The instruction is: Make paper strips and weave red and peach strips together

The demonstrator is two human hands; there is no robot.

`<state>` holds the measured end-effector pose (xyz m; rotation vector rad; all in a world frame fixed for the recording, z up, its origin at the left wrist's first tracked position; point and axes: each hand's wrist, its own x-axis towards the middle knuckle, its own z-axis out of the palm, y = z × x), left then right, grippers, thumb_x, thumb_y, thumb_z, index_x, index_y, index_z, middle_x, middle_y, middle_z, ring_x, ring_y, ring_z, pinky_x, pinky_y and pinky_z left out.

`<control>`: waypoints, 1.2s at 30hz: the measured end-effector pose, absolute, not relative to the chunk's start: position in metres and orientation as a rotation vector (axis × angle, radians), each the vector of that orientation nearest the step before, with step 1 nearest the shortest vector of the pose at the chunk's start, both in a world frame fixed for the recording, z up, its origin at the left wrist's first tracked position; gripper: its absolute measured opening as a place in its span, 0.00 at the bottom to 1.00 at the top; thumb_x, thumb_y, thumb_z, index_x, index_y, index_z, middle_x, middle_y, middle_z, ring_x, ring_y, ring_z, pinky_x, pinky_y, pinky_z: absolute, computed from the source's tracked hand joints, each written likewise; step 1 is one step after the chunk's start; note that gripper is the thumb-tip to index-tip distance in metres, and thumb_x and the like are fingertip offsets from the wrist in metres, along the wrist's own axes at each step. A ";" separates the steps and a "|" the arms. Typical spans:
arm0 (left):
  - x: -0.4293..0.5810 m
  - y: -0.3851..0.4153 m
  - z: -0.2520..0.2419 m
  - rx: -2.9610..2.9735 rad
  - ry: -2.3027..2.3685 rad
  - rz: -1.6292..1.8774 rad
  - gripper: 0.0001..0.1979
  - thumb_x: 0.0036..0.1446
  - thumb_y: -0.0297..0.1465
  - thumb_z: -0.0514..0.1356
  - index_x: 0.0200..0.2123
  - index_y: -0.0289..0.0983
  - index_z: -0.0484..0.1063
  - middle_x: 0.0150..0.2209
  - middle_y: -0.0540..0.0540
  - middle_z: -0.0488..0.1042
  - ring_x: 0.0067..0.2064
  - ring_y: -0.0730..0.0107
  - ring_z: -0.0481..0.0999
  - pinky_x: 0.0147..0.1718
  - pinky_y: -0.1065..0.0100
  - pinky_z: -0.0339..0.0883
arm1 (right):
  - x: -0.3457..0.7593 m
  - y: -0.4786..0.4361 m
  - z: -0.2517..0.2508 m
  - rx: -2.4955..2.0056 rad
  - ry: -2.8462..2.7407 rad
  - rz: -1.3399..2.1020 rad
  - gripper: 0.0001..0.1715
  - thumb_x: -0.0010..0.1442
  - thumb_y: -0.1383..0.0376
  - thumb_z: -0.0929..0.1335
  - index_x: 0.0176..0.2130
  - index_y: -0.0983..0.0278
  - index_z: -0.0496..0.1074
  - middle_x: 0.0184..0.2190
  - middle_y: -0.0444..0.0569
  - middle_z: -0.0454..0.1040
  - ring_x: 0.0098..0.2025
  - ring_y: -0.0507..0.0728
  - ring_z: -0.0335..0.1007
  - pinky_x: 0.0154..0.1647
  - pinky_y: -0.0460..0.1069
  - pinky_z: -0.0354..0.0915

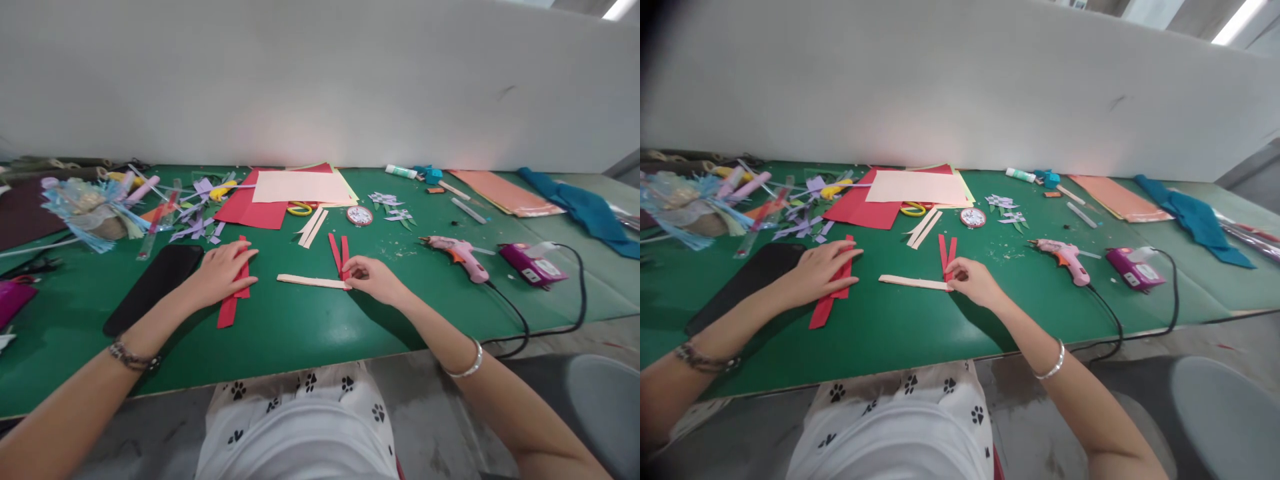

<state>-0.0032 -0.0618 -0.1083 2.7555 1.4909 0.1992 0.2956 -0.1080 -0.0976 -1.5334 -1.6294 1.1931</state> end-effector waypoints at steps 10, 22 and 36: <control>0.084 -0.103 -0.092 2.869 0.704 0.175 0.25 0.56 0.40 0.50 0.54 0.33 0.55 0.56 0.38 0.57 0.55 0.60 0.58 0.51 0.61 0.54 | 0.288 -0.104 -0.095 -1.510 -1.784 1.111 0.03 0.44 0.71 0.63 0.25 0.65 0.66 0.19 0.41 0.68 0.24 0.49 0.65 0.30 0.46 0.60; 0.100 -0.111 -0.108 2.859 0.692 0.133 0.28 0.57 0.42 0.48 0.55 0.29 0.55 0.54 0.36 0.59 0.54 0.56 0.57 0.52 0.57 0.51 | 0.288 -0.095 -0.096 -1.518 -1.880 1.040 0.06 0.46 0.72 0.63 0.26 0.66 0.68 0.21 0.43 0.70 0.24 0.49 0.64 0.29 0.45 0.60; 0.099 -0.110 -0.110 2.856 0.707 0.080 0.29 0.57 0.44 0.46 0.56 0.30 0.51 0.56 0.37 0.56 0.56 0.56 0.55 0.53 0.57 0.49 | 0.295 -0.095 -0.103 -1.460 -1.846 1.127 0.06 0.45 0.73 0.63 0.27 0.66 0.67 0.19 0.40 0.66 0.23 0.48 0.62 0.27 0.44 0.59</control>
